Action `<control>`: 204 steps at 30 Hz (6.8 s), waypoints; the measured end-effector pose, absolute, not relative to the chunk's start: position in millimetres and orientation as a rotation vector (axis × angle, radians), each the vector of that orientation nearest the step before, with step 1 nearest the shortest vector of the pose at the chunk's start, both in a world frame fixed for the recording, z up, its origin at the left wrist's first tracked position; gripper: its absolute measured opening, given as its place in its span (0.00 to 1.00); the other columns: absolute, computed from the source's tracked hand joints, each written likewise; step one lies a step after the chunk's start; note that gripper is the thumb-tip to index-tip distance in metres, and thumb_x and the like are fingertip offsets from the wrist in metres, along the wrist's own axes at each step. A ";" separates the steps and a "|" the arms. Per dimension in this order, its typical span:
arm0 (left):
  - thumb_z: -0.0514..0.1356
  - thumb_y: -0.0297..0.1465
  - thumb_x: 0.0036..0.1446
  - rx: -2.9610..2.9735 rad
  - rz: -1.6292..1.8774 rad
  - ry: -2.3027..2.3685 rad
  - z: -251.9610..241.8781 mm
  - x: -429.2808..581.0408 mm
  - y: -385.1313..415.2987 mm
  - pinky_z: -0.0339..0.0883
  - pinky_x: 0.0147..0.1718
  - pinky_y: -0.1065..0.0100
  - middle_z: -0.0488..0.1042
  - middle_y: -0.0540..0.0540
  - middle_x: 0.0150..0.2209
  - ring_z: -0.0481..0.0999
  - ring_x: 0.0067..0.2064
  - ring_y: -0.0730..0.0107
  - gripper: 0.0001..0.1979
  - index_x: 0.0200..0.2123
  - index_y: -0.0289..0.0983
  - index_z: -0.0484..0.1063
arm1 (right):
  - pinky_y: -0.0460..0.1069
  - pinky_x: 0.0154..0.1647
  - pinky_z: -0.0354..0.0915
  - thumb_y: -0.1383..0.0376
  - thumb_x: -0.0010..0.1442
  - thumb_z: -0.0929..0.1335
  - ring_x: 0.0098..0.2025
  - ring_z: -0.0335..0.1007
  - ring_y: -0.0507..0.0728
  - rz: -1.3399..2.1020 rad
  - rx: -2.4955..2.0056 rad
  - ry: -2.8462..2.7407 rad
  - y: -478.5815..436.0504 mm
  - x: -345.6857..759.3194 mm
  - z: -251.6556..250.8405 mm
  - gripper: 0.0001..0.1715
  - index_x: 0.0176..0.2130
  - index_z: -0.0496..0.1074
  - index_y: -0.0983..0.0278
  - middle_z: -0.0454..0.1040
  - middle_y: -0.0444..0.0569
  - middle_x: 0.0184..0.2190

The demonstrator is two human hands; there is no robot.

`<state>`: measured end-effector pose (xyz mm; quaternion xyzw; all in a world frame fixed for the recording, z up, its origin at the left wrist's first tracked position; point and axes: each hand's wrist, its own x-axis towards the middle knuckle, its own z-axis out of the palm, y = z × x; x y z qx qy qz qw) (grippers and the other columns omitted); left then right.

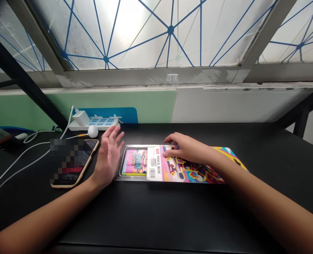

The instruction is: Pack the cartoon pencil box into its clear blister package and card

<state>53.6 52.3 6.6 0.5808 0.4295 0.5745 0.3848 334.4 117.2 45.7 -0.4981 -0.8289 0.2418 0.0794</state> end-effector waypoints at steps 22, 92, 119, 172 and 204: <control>0.56 0.19 0.58 0.805 1.324 1.136 12.9 48.0 63.6 0.79 0.40 0.61 0.69 0.37 0.61 0.74 0.62 0.52 0.37 0.65 0.52 0.50 | 0.63 0.51 0.69 0.38 0.61 0.64 0.53 0.72 0.70 0.372 -1.548 -2.321 109.2 379.6 31.2 0.31 0.49 0.74 0.56 0.67 0.56 0.63; 0.59 0.39 0.67 1.939 1.246 1.243 30.9 29.9 55.7 0.71 0.43 0.62 0.81 0.45 0.39 0.79 0.42 0.58 0.12 0.39 0.40 0.79 | 0.55 0.35 0.69 0.63 0.58 0.69 0.40 0.71 0.64 -0.087 -1.044 -2.517 55.7 355.9 42.6 0.23 0.53 0.67 0.59 0.73 0.54 0.41; 0.67 0.45 0.58 2.567 0.571 1.236 13.0 21.1 62.8 0.63 0.61 0.45 0.64 0.37 0.61 0.61 0.63 0.45 0.39 0.69 0.46 0.57 | 0.65 0.59 0.67 0.47 0.64 0.69 0.63 0.64 0.69 0.379 -1.140 -2.538 63.1 352.1 31.1 0.31 0.61 0.66 0.56 0.67 0.59 0.61; 0.68 0.36 0.60 2.832 1.224 1.078 30.3 23.7 58.3 0.73 0.48 0.57 0.78 0.40 0.45 0.78 0.46 0.57 0.16 0.49 0.37 0.72 | 0.55 0.39 0.67 0.61 0.67 0.69 0.39 0.73 0.62 -0.721 -0.865 -2.447 64.1 354.5 41.3 0.18 0.54 0.67 0.66 0.78 0.55 0.41; 0.48 0.60 0.64 2.551 0.152 1.546 25.3 26.5 55.5 0.42 0.67 0.32 0.44 0.35 0.75 0.42 0.75 0.40 0.44 0.74 0.40 0.48 | 0.66 0.64 0.64 0.49 0.68 0.67 0.69 0.59 0.68 -0.232 -0.917 -2.825 50.4 336.3 19.6 0.38 0.68 0.60 0.66 0.60 0.61 0.70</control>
